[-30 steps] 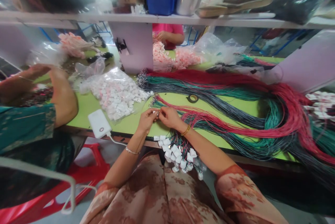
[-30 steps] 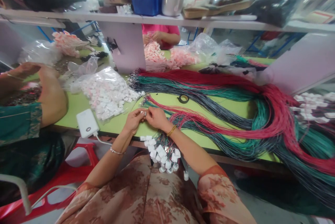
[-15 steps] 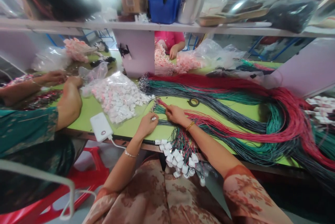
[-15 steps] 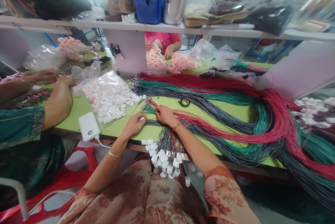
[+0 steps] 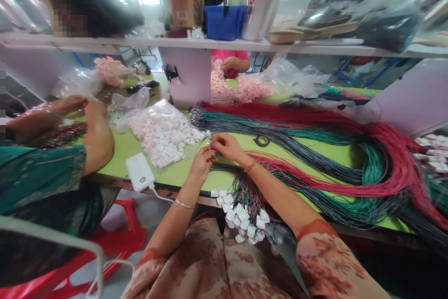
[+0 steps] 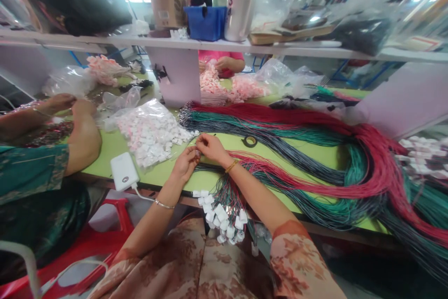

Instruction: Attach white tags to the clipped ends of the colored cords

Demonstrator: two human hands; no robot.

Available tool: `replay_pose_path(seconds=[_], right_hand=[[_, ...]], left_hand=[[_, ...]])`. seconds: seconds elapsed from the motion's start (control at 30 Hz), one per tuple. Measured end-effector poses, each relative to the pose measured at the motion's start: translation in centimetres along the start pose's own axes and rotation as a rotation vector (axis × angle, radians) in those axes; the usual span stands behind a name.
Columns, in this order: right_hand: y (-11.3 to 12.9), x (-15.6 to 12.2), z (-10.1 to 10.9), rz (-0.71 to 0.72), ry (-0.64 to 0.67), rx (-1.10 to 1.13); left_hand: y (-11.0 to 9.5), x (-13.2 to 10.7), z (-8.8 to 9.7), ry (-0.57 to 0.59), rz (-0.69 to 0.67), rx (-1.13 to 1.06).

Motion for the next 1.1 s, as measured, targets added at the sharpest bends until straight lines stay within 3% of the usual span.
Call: replay_pose_path(seconds=[0.1, 0.3, 0.5, 0.7, 0.9, 1.1], right_hand=[[0.4, -0.2, 0.0, -0.03, -0.013, 0.055], [-1.0, -3.3, 1.8, -0.127, -0.101, 0.027], [-1.9, -4.4, 1.3, -0.17, -0.047, 0.152], [-2.0, -4.5, 1.1, -0.235, -0.094, 0.179], [-3.0, -5.0, 0.5, -0.355, -0.159, 0.298], [-2.2, -5.0, 0.3, -0.192, -0.118, 0.142]], left_hand=[[0.0, 0.1, -0.1, 0.043, -0.024, -0.044], [0.1, -0.2, -0.5, 0.109, -0.04, -0.052], [0.1, -0.9, -0.7, 0.094, -0.058, -0.047], [-0.1, -1.3, -0.6, 0.078, -0.088, -0.015], [-0.1, -1.8, -1.0, 0.032, -0.231, 0.137], [0.6, -1.4, -0.7, -0.008, -0.208, 0.146]])
Point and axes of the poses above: each hand's wrist, its own x-axis towards the middle knuckle, its own z-axis out of the back of the hand, y = z × x, the point moved 6 cm from there along x, towards the middle knuckle, and after that the axes turned 14 degrees about x, right-handed, at the moved point
